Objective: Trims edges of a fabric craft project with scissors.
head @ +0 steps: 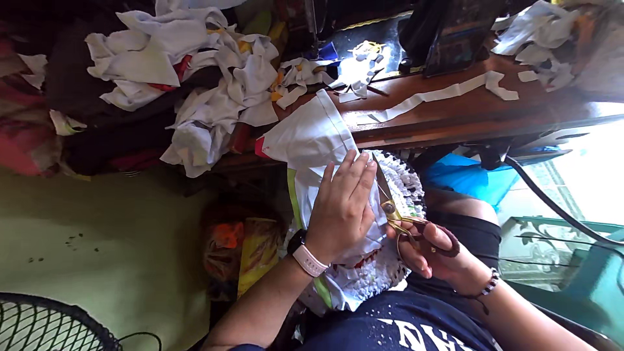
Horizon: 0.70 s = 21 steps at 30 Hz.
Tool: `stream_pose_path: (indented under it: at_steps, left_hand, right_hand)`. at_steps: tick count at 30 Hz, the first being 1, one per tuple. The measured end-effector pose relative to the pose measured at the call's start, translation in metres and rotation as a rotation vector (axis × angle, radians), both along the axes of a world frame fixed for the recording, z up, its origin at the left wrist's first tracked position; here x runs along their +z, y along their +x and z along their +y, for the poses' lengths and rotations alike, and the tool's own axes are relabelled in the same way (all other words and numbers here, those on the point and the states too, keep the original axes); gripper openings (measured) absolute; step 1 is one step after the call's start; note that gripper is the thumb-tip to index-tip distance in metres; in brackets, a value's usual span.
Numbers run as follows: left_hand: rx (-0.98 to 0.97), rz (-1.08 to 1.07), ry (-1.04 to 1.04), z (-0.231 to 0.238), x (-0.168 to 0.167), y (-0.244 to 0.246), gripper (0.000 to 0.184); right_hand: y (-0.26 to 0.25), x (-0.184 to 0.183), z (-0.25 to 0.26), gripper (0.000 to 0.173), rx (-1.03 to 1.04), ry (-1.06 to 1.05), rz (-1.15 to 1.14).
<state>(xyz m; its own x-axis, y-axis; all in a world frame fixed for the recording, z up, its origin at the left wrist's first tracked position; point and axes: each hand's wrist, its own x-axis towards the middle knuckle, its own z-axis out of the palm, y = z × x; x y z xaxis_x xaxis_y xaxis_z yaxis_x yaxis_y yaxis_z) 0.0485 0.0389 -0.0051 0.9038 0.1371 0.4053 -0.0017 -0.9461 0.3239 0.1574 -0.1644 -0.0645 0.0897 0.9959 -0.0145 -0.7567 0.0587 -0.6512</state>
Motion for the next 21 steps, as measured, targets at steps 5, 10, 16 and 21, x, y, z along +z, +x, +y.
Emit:
stream_pose_path:
  at_steps: [5,10,16,21]
  left_hand:
    - [-0.039,0.031,0.034,0.0029,-0.0029,0.0027,0.052]
    - [-0.031,0.028,0.04,0.0027,-0.0052,0.0012,0.05]
    - [-0.013,0.009,0.048,0.0018,-0.0089,-0.0022,0.049]
    - [0.005,-0.001,0.034,-0.0012,-0.0112,-0.006,0.049]
  right_hand:
    - [-0.0016,0.0003,-0.0011,0.055,-0.008,-0.002,0.02]
    - [-0.0009,0.0002,-0.0014,0.055,0.008,0.004,0.026]
    - [-0.0006,-0.0006,-0.0027,0.056,0.021,0.017,0.04]
    - [-0.0009,-0.0008,-0.004,0.056,0.024,0.011,0.042]
